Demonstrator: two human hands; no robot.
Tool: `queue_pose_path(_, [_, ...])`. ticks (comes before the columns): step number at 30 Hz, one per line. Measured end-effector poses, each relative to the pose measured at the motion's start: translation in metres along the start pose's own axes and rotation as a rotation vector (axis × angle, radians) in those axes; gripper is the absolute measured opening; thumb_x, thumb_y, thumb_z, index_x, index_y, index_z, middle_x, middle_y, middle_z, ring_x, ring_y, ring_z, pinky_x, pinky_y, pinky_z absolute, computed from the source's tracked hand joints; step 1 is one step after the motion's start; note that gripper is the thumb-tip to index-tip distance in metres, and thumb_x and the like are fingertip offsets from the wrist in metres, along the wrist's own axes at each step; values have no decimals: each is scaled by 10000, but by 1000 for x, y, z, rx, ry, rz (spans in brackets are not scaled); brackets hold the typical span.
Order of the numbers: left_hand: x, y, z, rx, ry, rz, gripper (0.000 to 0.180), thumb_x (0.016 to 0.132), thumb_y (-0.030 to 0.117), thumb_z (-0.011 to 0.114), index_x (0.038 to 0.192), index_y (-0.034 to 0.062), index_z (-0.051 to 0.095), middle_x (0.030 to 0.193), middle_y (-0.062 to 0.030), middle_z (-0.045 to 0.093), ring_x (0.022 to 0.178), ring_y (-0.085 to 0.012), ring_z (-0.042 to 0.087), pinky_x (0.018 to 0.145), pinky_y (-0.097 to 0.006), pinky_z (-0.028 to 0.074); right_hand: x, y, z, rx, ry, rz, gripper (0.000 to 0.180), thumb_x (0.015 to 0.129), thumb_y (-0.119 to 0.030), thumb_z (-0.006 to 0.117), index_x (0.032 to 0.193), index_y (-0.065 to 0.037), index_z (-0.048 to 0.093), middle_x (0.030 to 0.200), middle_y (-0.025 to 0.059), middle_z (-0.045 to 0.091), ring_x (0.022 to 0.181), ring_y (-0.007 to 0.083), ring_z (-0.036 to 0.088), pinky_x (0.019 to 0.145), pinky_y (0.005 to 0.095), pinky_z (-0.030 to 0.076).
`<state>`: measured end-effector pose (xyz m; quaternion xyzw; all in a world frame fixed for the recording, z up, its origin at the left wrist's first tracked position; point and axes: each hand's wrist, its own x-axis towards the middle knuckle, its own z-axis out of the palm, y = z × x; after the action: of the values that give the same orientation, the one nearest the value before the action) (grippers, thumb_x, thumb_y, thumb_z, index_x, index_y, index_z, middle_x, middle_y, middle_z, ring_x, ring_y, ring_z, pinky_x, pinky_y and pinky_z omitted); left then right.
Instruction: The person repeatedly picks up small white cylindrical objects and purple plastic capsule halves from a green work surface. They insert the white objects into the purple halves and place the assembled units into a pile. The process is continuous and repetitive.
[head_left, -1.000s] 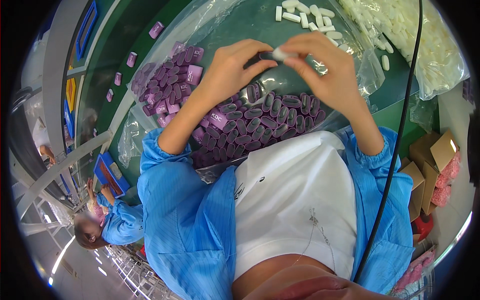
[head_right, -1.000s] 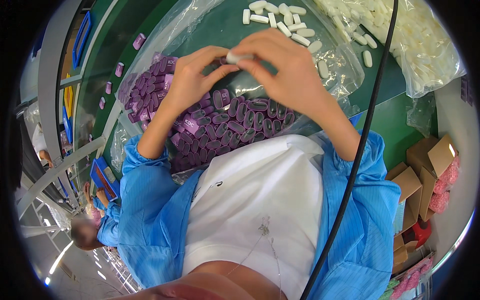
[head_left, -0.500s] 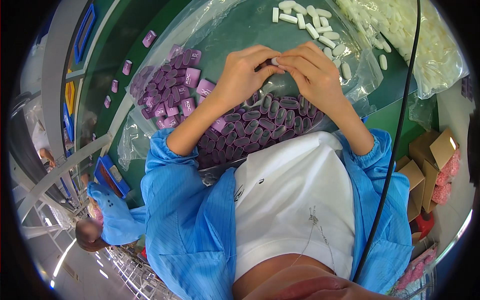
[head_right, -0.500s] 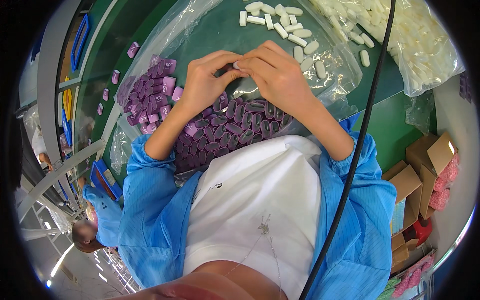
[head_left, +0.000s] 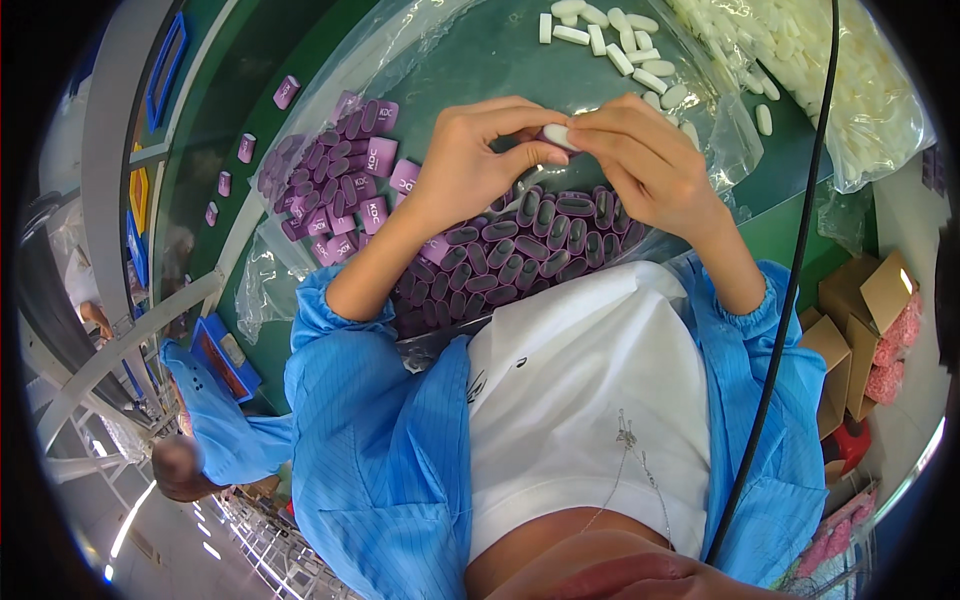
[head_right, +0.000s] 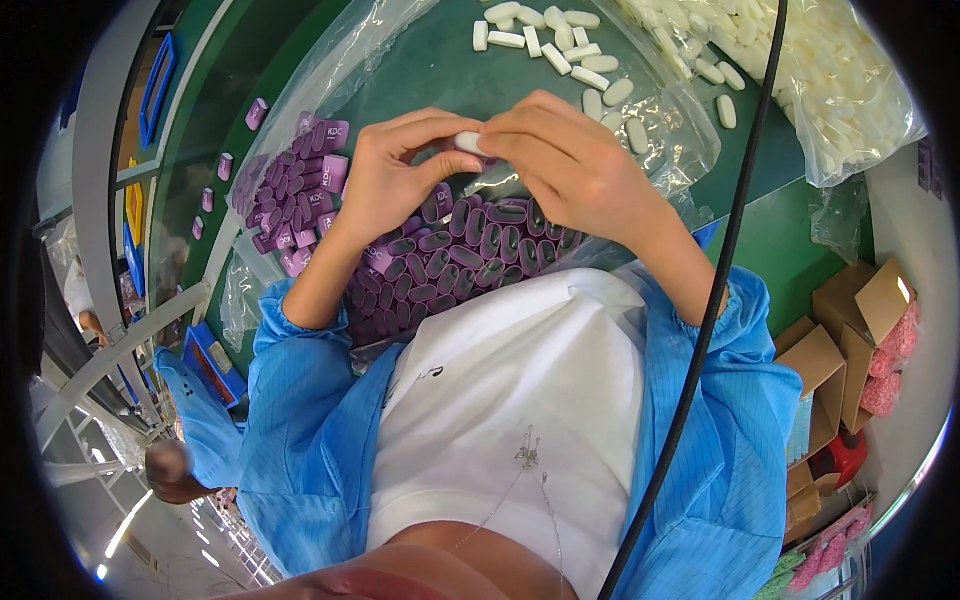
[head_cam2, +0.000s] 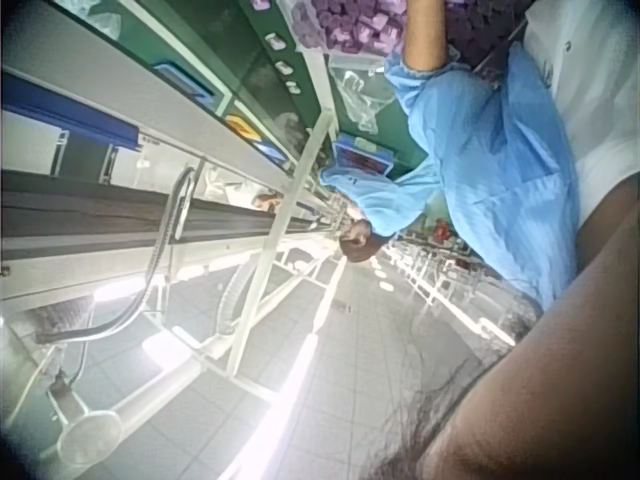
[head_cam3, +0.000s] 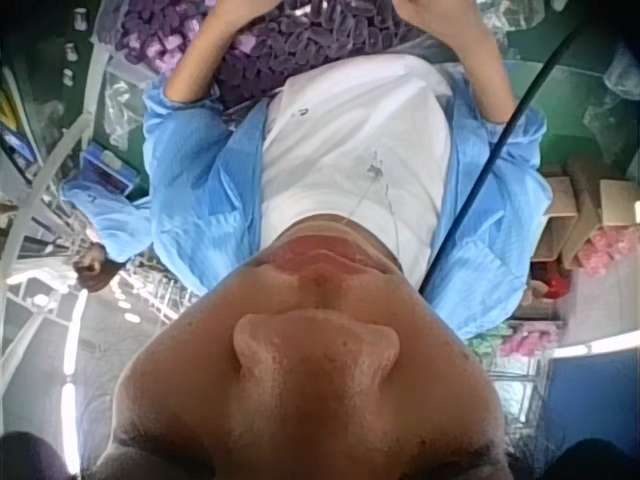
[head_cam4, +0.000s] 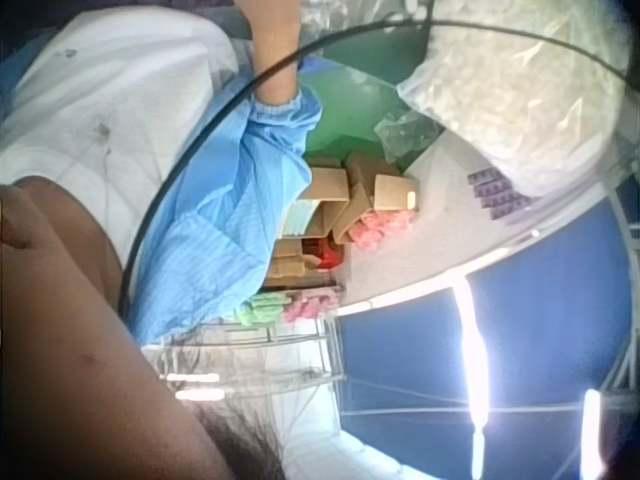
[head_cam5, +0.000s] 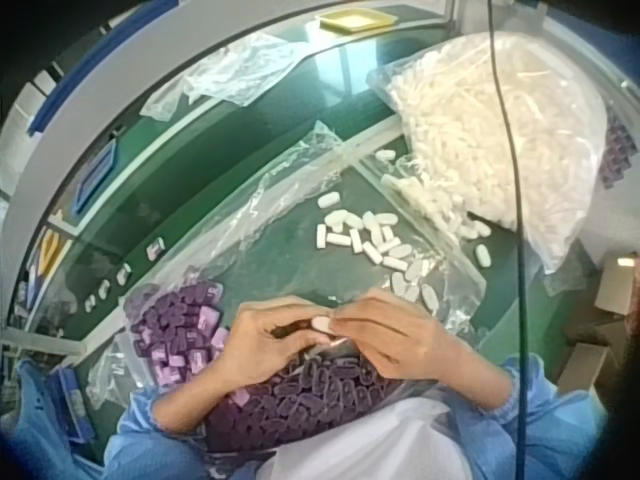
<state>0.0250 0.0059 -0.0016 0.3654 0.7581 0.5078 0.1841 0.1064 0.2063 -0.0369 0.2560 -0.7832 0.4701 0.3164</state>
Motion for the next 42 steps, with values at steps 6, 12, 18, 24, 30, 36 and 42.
queue_pose_path(6, [-6, 4, -3, -15, -17, -45, 250, 825, 33, 769, 1074, 33, 744, 1027, -84, 729, 848, -187, 697, 791, -290, 542, -5, -1, -1, 69, 0, 38, 298, 768, 107, 685, 1058, 38, 698, 1013, 138, 677, 794, 275, 643, 689, 349, 538])
queue_pose_path(12, [35, -63, -139, 316, 359, -65, 262, 942, 148, 676, 1197, 149, 736, 1058, -96, 690, 942, -195, 668, 889, -325, 516, 19, 40, 10, -116, 19, 356, 192, 885, -91, 699, 1038, 25, 695, 984, 137, 690, 772, 257, 678, 679, 351, 542])
queue_pose_path(18, [45, -168, -278, 972, 269, -222, 337, 954, 243, 674, 1285, 178, 692, 1159, -107, 651, 1060, -234, 620, 957, -378, 475, 54, 74, 57, -683, -166, 514, 158, 866, -154, 688, 870, 2, 663, 853, 139, 663, 872, 285, 657, 741, 399, 521])
queue_pose_path(24, [37, -51, -175, 1071, 143, 239, 459, 850, 242, 749, 1301, 195, 675, 1320, -81, 590, 1238, -301, 508, 1065, -441, 383, 46, 72, 55, -554, -112, 269, 81, 853, -85, 609, 827, -9, 618, 904, 174, 598, 913, 329, 609, 784, 421, 503])
queue_pose_path(30, [-16, -12, -57, 348, -542, 179, 368, 727, 97, 808, 1089, 86, 743, 1270, -78, 646, 1216, -290, 533, 1016, -401, 437, 36, 85, 49, -500, -82, 64, 114, 854, -115, 651, 870, -4, 628, 867, 154, 616, 857, 317, 631, 722, 435, 519])
queue_pose_path(36, [-23, -22, -32, 275, -152, 3, 255, 755, 61, 834, 991, 28, 741, 1035, -81, 725, 892, -207, 679, 823, -314, 537, 29, 20, 21, -78, -80, 376, 106, 818, -90, 734, 883, -31, 675, 870, 101, 667, 865, 276, 636, 706, 369, 525])
queue_pose_path(42, [-14, -1, -11, 179, 8, -103, 274, 737, -13, 822, 999, 25, 756, 965, -58, 690, 871, -119, 655, 720, -243, 534, 9, -12, 26, 46, -25, 144, 235, 724, 66, 748, 926, -23, 667, 926, 81, 641, 819, 281, 597, 695, 361, 515])
